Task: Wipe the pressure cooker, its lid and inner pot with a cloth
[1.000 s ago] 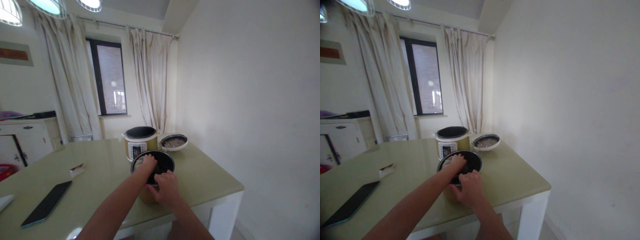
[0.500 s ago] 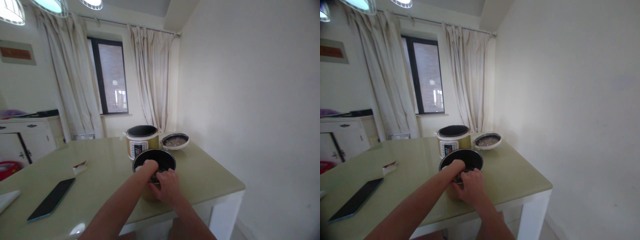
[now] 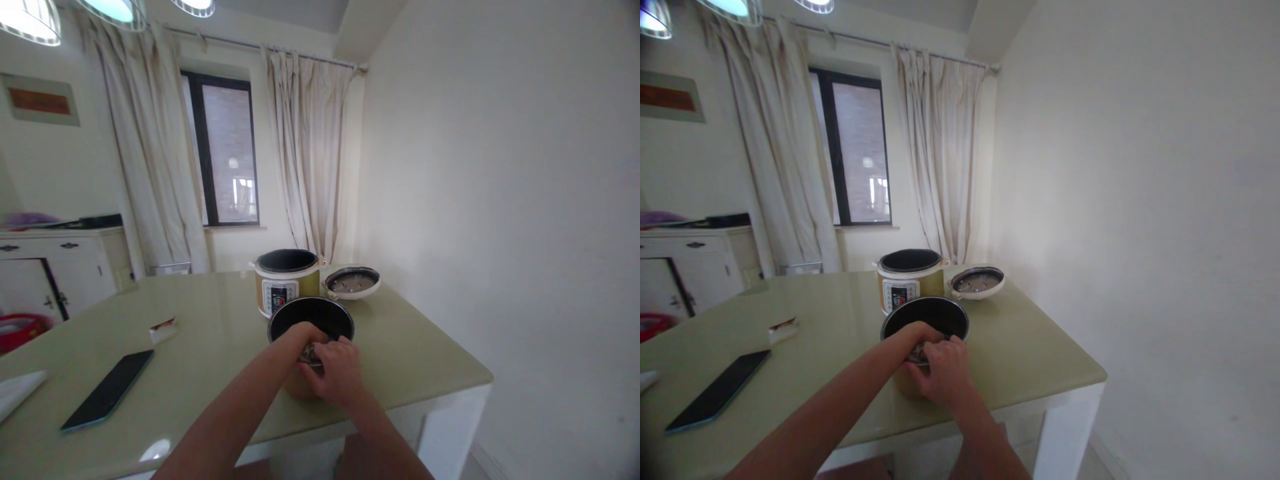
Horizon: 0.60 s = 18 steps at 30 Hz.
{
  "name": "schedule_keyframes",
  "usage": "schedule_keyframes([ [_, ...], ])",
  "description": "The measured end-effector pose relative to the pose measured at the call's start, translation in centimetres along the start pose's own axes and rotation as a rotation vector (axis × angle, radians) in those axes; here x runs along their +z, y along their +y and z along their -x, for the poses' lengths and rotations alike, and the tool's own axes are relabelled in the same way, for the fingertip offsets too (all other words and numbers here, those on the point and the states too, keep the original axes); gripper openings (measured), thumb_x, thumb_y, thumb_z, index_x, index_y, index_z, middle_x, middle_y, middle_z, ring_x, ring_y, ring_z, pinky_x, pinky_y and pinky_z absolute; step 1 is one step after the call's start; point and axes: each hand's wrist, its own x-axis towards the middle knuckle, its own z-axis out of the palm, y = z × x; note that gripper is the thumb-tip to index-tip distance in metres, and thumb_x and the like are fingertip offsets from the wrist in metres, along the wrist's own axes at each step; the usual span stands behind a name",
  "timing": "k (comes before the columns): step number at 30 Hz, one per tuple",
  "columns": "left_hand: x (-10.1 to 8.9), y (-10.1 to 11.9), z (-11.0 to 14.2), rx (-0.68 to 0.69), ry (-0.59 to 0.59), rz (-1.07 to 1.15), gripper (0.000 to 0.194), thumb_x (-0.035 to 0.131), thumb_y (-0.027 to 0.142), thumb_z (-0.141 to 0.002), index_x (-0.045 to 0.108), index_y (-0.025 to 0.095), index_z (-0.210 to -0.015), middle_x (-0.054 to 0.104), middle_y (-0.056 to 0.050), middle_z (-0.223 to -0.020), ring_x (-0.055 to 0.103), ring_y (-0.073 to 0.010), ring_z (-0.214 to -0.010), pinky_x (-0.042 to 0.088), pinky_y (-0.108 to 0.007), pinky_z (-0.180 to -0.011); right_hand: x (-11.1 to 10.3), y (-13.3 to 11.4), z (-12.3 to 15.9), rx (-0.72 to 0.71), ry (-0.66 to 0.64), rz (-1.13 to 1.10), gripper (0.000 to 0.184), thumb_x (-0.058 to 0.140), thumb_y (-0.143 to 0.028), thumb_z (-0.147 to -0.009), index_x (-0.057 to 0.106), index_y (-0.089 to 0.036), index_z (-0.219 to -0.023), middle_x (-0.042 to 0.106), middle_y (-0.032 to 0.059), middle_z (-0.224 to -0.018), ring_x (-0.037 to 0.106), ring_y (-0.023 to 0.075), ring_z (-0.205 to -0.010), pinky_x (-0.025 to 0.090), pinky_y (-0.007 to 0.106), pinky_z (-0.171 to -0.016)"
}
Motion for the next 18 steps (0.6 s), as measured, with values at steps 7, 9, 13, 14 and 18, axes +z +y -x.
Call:
schedule_keyframes([
  [7,-0.4,1.9,1.5,-0.039,0.14,-0.072,0.036,0.065,0.038,-0.1,0.066,0.017,-0.129,0.067,-0.011,-0.132,0.067,-0.0276,-0.116,0.058,-0.048,-0.098,-0.1,0.0,0.1,-0.006,-0.009,0.033,0.039,0.064,-0.056,-0.09,0.063,-0.021,-0.075,0.071,0.0044,-0.069,0.061,0.0193,-0.066,0.027,0.036,-0.075],
  [9,-0.4,2.3,2.0,-0.043,0.257,-0.135,0.034,0.061,0.033,-0.1,0.068,0.017,-0.129,0.066,-0.014,-0.137,0.063,-0.0326,-0.125,0.054,-0.051,-0.103,-0.1,0.0,0.0,-0.01,-0.004,0.04,0.04,0.064,-0.057,-0.09,0.062,-0.021,-0.073,0.071,0.0043,-0.068,0.06,0.0191,-0.065,0.027,0.036,-0.074],
  [13,0.0,2.1,2.8,-0.09,0.47,-0.235,0.056,0.052,0.024,-0.098,0.049,0.019,-0.153,0.041,-0.022,-0.163,0.041,-0.0412,-0.148,0.048,-0.058,-0.109,0.0,0.1,0.0,-0.018,0.007,0.037,0.038,0.064,-0.056,-0.089,0.061,-0.021,-0.073,0.07,0.0035,-0.066,0.059,0.0183,-0.063,0.027,0.036,-0.073],
  [14,0.2,1.9,2.9,-0.106,0.496,-0.25,0.061,0.05,0.023,-0.098,0.042,0.02,-0.158,0.035,-0.023,-0.166,0.039,-0.0426,-0.149,0.048,-0.059,-0.107,0.0,0.1,0.0,-0.018,0.011,0.035,0.038,0.064,-0.055,-0.089,0.061,-0.021,-0.073,0.07,0.0033,-0.066,0.059,0.0182,-0.063,0.026,0.036,-0.073],
  [18,0.6,1.5,3.2,-0.12,0.526,-0.31,0.065,0.047,0.023,-0.099,0.034,0.028,-0.163,0.026,-0.02,-0.171,0.041,-0.0452,-0.146,0.052,-0.058,-0.101,0.3,0.1,0.1,-0.029,0.032,0.031,0.039,0.064,-0.055,-0.089,0.06,-0.021,-0.072,0.069,0.0035,-0.066,0.058,0.0178,-0.062,0.026,0.036,-0.072],
])
